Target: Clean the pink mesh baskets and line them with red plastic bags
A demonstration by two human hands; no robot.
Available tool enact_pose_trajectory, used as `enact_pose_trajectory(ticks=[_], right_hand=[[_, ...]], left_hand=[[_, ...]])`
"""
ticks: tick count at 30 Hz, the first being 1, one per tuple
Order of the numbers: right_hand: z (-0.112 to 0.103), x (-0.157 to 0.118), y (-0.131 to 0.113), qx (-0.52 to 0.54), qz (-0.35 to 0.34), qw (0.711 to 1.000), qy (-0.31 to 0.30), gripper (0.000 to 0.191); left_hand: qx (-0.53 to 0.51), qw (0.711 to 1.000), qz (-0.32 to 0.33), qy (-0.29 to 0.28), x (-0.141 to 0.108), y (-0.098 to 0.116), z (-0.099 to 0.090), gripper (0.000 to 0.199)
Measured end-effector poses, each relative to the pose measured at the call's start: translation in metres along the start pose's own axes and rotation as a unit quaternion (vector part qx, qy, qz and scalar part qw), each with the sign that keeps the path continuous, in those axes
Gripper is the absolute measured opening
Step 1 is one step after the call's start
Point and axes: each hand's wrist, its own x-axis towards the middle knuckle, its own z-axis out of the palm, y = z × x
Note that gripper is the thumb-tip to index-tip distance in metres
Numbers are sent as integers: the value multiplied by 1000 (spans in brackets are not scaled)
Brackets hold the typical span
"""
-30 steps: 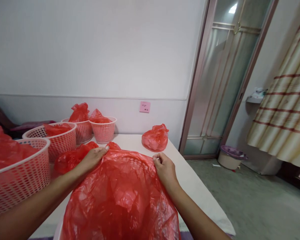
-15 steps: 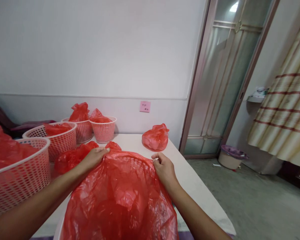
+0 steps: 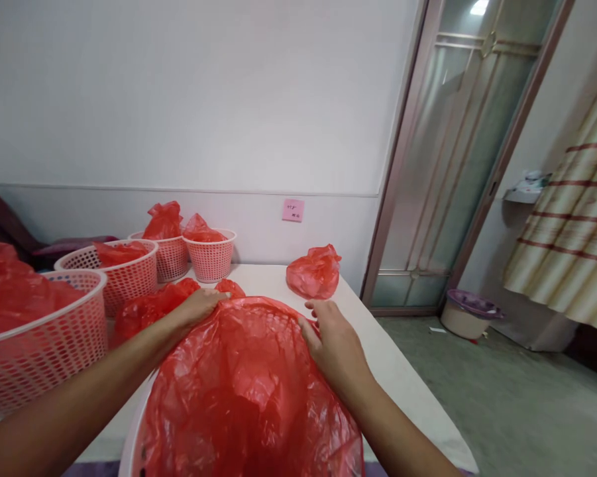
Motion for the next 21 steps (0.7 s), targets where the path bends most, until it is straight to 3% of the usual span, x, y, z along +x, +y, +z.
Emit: enact_pose_trajectory(ticks=[4, 10, 16, 21], right_hand=[[8, -1, 8, -18, 15, 996, -80, 29], [13, 8, 30, -24, 78, 995, -65, 36], [9, 10, 46, -17, 129, 990, -45, 41], [10, 12, 45, -17, 132, 990, -49, 43]], left_hand=[[-38, 999, -26, -27, -2, 7, -4, 35], [-107, 986, -99, -80, -20, 11, -23, 50], [-79, 993, -82, -43, -34, 3, -43, 45], [-7, 999, -27, -30, -54, 21, -47, 39]])
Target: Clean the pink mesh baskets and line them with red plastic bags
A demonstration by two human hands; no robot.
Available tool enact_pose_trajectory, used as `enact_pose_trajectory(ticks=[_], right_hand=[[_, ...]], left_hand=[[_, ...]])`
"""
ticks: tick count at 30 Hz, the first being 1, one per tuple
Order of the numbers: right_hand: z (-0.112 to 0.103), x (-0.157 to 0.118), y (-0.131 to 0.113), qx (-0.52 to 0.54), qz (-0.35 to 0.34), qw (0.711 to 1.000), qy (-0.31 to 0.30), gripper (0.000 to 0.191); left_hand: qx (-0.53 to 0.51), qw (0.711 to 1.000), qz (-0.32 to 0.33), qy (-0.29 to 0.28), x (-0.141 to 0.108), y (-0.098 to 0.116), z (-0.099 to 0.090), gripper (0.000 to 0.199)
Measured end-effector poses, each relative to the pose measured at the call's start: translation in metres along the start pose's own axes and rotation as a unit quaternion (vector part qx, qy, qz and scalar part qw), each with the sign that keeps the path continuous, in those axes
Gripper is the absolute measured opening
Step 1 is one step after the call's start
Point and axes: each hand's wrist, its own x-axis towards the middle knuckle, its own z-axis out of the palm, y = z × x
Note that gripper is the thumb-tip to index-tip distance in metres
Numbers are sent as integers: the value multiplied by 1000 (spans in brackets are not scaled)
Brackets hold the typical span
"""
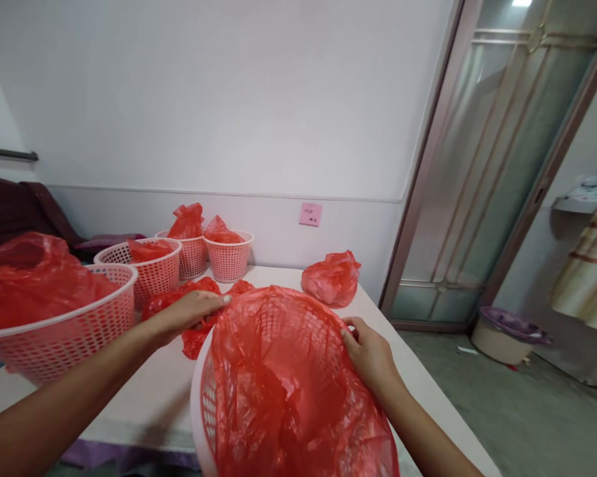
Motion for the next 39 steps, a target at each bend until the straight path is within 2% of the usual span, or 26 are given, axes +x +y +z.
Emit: enact_pose_trajectory(ticks=[4, 9, 14, 20, 23, 28, 34, 39], right_hand=[[3, 0, -7, 8, 3, 1000, -10, 41], [5, -1, -13, 12, -5, 1000, -8, 40], [4, -2, -11, 2, -21, 1000, 9, 37], [6, -1, -8, -2, -25, 1000, 9, 36], [7, -1, -10, -5, -25, 1000, 0, 36], [8, -1, -12, -5, -20, 1000, 2, 37], [8, -2, -13, -7, -26, 1000, 3, 36], [7, -2, -13, -14, -34, 999, 10, 36]], left_hand=[[3, 1000, 0, -10, -12, 15, 11, 35], [-108, 993, -35, -36, -28, 16, 21, 19], [-246, 961, -89, -88, -36, 0, 13, 8], [-314, 937, -107, -110, -44, -13, -3, 9], [-305, 940, -111, -103, -50, -16, -9, 7], [-261, 956, -107, -83, -53, -23, -14, 18], [-198, 978, -60, -15, -52, -33, -11, 27], [-136, 990, -18, 22, -54, -30, -1, 33]])
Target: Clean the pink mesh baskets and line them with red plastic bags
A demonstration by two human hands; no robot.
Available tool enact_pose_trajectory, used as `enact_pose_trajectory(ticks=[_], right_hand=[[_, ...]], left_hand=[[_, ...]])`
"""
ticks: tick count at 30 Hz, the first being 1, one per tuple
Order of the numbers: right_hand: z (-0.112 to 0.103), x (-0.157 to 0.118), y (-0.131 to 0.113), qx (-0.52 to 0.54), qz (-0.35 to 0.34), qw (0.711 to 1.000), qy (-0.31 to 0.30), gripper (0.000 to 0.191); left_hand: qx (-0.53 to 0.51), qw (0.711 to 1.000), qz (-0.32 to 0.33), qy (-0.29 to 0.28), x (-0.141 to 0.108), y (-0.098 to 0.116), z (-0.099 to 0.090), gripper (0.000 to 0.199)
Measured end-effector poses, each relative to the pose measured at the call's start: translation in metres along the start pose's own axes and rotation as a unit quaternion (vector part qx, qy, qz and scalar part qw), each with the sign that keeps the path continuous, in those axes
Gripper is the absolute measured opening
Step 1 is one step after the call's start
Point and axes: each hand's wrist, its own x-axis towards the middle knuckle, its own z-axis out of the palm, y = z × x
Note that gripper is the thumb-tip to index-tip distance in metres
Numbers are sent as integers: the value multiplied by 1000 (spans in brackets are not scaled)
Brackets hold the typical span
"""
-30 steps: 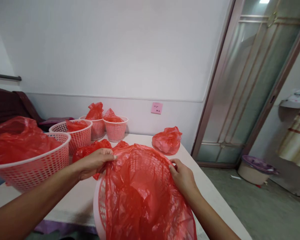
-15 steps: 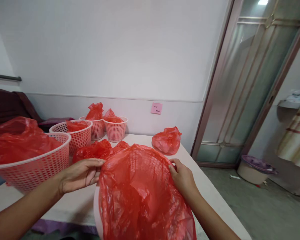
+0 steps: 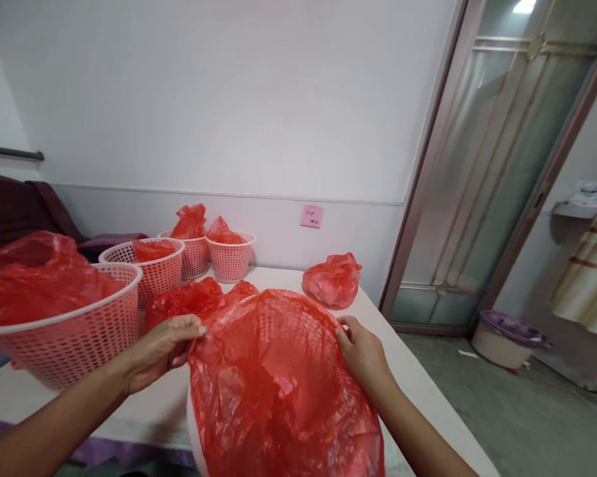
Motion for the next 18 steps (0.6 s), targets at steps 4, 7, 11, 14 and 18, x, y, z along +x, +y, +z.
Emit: enact_pose_trajectory(ticks=[4, 7, 11, 14, 18], right_hand=[[0, 1, -2, -1, -4, 1000, 0, 35], [0, 2, -2, 6, 0, 1000, -3, 35], [1, 1, 0, 8, -1, 1000, 3, 34], [1, -2, 0, 14, 0, 1000, 6, 34], [0, 0, 3, 51, -1, 999, -11, 38]], left_hand=[[113, 987, 108, 39, -11, 2, 21, 22], [302, 924, 231, 30, -25, -3, 39, 13], [241, 953, 176, -44, -35, -19, 59, 30], [67, 993, 66, -77, -29, -24, 67, 37], [-54, 992, -23, -114, -17, -14, 65, 38]])
